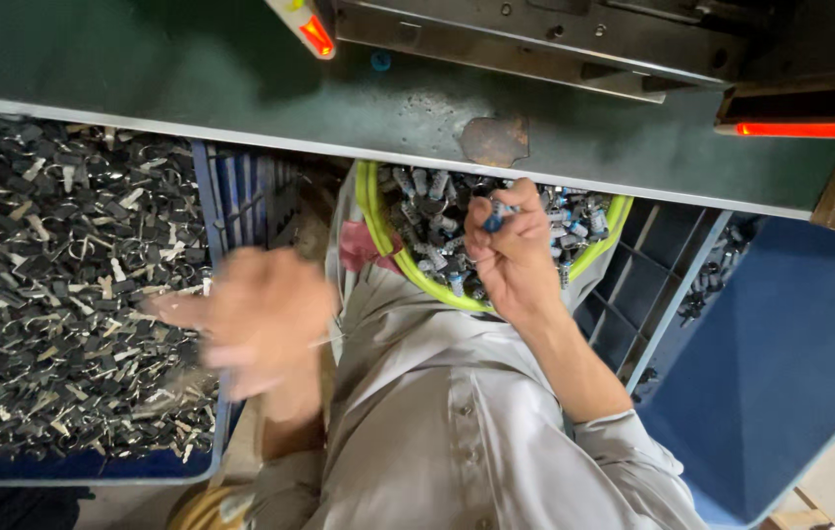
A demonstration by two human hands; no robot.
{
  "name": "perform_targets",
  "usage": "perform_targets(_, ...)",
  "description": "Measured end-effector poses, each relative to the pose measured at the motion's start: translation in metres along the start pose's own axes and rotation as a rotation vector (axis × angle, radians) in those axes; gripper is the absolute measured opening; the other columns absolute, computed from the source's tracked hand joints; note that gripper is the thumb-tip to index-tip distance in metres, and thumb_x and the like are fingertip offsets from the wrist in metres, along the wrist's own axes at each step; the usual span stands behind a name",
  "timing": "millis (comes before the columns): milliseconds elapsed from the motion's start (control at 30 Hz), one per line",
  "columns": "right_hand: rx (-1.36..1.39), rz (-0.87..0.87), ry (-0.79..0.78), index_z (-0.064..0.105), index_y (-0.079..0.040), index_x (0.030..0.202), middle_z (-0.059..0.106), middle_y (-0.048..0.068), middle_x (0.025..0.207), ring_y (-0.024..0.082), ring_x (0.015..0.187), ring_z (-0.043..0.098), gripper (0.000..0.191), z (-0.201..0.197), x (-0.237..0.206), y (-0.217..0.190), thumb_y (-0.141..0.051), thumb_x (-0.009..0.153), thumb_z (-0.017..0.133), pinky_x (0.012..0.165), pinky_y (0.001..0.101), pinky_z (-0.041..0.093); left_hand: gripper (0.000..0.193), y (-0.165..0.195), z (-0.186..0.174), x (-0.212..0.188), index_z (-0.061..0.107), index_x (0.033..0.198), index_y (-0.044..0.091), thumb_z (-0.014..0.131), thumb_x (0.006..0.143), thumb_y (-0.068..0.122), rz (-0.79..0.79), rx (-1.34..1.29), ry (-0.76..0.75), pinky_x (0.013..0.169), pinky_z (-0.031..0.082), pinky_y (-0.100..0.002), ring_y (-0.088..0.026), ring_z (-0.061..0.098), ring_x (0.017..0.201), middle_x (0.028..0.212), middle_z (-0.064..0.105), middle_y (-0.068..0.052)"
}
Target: The person scoops small connector housings from a large blue bin into a round tray on their lap, inspects and orients each part by hand, and places it into a benchtop press machine, operating the press and moving finished parts into a nearby box.
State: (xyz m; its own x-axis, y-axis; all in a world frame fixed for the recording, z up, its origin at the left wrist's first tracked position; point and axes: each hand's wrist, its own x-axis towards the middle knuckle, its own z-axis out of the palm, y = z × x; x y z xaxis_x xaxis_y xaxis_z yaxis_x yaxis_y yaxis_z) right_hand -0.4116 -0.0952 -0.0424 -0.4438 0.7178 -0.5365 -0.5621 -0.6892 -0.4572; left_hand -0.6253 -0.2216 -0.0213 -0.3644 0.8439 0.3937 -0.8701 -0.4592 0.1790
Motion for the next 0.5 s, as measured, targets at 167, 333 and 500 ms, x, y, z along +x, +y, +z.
perform_targets(167,-0.805,-0.965,-0.189,0.043,-0.007,0.106,0.069,0.01,0.08,0.023,0.071,0.066,0.033,0.057,0.022,-0.073,0.008,0.094,0.069,0.062,0.0339,0.054,0.022,-0.011,-0.017,-0.001,0.071,0.105,0.004,0.069,0.101,0.026,-0.381,0.716,0.145,0.068,0.054,-0.026,-0.015,0.07,0.076,0.092,0.072,-0.007)
perform_targets(333,-1.669,-1.563,-0.011,0.061,-0.003,0.088,0.063,0.008,0.076,0.027,0.062,0.06,0.014,0.081,0.084,-0.117,0.002,0.095,0.072,0.061,0.0405,0.049,0.017,-0.065,-0.008,0.008,0.072,0.105,0.006,0.073,0.097,0.02,-0.417,1.697,0.046,0.062,0.052,-0.029,-0.018,0.068,0.071,0.093,0.07,-0.007)
perform_targets(500,-1.69,-1.387,0.007,0.062,-0.006,0.08,0.059,0.01,0.068,0.029,0.059,0.058,0.024,0.05,0.112,-0.111,-0.004,0.099,0.076,0.058,0.0412,0.044,0.018,-0.074,-0.003,0.016,0.069,0.108,0.011,0.077,0.092,0.009,-0.191,1.91,-0.118,0.077,0.056,-0.037,-0.029,0.068,0.088,0.103,0.067,-0.008)
